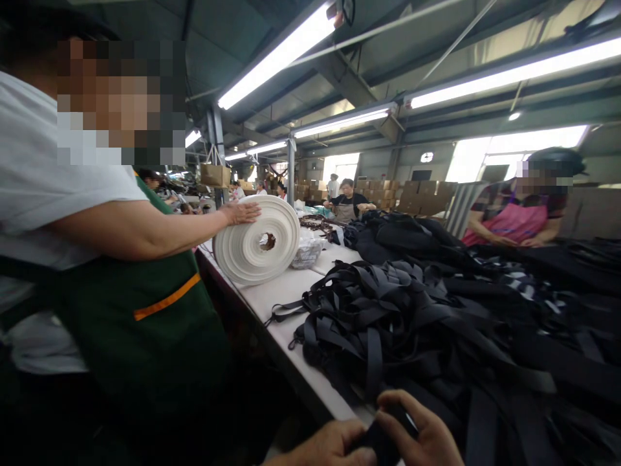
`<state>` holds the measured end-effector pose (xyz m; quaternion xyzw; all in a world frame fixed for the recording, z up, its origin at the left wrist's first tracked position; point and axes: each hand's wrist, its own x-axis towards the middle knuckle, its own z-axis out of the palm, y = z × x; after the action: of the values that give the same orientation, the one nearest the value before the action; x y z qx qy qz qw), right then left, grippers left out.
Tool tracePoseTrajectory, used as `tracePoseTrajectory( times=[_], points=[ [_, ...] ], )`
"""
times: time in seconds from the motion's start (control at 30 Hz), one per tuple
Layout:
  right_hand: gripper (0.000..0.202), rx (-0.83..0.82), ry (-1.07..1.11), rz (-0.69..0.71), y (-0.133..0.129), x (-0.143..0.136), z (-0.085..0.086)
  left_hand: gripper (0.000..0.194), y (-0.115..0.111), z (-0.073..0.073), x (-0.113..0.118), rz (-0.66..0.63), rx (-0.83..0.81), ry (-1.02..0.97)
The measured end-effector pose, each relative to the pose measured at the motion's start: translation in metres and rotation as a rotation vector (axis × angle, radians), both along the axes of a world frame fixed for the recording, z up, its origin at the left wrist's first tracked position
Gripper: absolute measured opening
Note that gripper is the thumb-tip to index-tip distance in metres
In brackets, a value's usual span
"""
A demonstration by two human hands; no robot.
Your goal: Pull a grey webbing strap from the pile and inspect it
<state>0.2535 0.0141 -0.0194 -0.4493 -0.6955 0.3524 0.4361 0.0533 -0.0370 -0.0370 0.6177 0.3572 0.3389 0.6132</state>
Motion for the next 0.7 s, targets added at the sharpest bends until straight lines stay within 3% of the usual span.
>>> tracePoseTrajectory(
  times=[0.23, 0.43, 0.5, 0.63, 0.7],
  points=[
    [0.033, -0.1, -0.053, 0.18, 0.006, 0.008, 0.002, 0.068, -0.007, 0.011, 0.004, 0.237, 0.104, 0.125],
    [0.085, -0.309, 0.235, 0.438, 0.005, 0.015, 0.001, 0.069, -0.007, 0.014, 0.002, 0.2, -0.049, -0.029],
    [0.078, -0.351, 0.321, 0.443, 0.001, 0.009, 0.001, 0.067, -0.006, 0.011, 0.003, 0.172, -0.065, -0.098],
    [0.041, -0.341, 0.426, 0.336, -0.006, -0.005, 0.004, 0.067, -0.005, 0.006, 0.004, 0.096, -0.121, -0.162],
    [0.037, -0.36, 0.456, 0.285, -0.009, -0.01, 0.005, 0.069, -0.005, 0.004, 0.002, 0.08, -0.156, -0.167]
  ],
)
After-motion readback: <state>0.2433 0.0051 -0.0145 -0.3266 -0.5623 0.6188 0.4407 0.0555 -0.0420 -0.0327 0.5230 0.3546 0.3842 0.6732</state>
